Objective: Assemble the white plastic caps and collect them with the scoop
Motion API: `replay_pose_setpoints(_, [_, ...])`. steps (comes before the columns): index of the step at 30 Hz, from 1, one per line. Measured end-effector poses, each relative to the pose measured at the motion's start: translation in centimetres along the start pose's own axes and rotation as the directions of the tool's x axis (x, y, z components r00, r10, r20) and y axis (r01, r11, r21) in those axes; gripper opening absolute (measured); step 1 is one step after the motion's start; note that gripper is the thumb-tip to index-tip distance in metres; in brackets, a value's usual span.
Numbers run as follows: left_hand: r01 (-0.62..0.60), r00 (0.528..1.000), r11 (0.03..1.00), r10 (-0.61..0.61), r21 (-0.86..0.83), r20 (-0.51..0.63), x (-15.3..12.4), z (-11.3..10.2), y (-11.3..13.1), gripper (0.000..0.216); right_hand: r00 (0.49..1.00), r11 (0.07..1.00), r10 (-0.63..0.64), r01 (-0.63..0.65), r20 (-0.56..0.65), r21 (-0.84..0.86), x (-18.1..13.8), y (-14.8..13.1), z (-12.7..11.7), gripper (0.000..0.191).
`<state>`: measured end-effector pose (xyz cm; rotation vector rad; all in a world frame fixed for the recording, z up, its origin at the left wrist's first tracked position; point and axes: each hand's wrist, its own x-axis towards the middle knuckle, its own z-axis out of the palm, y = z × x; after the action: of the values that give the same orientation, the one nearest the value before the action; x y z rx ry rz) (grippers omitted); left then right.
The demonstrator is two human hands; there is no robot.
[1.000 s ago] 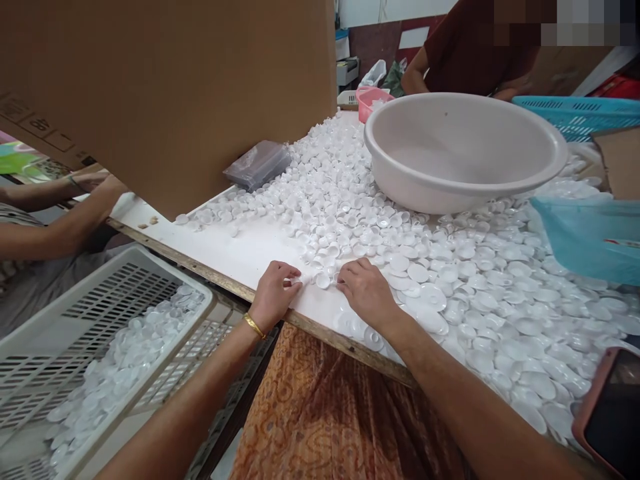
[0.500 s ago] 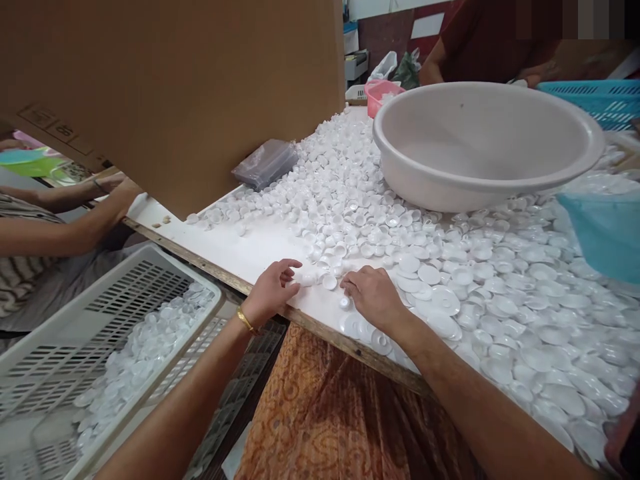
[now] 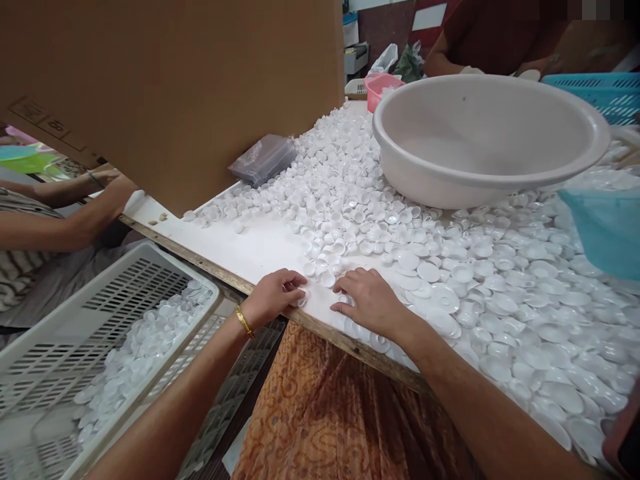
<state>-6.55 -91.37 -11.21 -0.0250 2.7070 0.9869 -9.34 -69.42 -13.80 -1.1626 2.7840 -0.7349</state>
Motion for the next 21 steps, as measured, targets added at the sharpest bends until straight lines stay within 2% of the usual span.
replay_pose_setpoints(3, [-0.104,0.994,0.978,0.099,0.179,0.039,-0.4,-0.3,0.2,0.026,1.0,1.0,0.023,-0.023,-0.004,-0.011,0.2,0.1,0.3,0.019])
replay_pose_setpoints(5, [-0.153,0.988,0.966,0.144,0.209,0.053,-0.5,-0.3,0.6,0.023,0.999,0.999,0.035,-0.036,-0.038,-0.002,0.3,0.2,0.4,0.016])
replay_pose_setpoints(9, [-0.106,0.994,0.991,0.108,0.079,-0.02,-0.2,0.6,1.0,0.021,0.994,0.999,0.044,-0.042,-0.101,0.022,0.4,0.2,0.5,0.013])
replay_pose_setpoints(12, [-0.172,0.976,0.959,0.197,0.225,-0.093,0.0,1.4,0.6,0.019,0.995,0.999,0.034,-0.034,-0.09,-0.003,0.3,0.4,0.6,0.011])
replay_pose_setpoints(15, [-0.164,0.96,0.9,0.24,0.404,-0.145,-0.4,1.3,-0.2,0.021,0.995,0.999,0.034,-0.034,-0.094,-0.004,0.1,0.4,0.6,0.01])
replay_pose_setpoints(18, [-0.143,0.965,0.901,0.219,0.409,-0.146,-0.7,0.4,-0.7,0.025,0.986,0.999,0.03,-0.033,-0.167,-0.01,0.3,0.0,0.4,0.015])
replay_pose_setpoints(21, [-0.142,0.948,0.914,0.236,0.38,-0.213,0.1,0.1,-0.7,0.027,0.973,0.997,0.011,-0.029,-0.231,-0.074,0.8,-1.0,0.6,0.019])
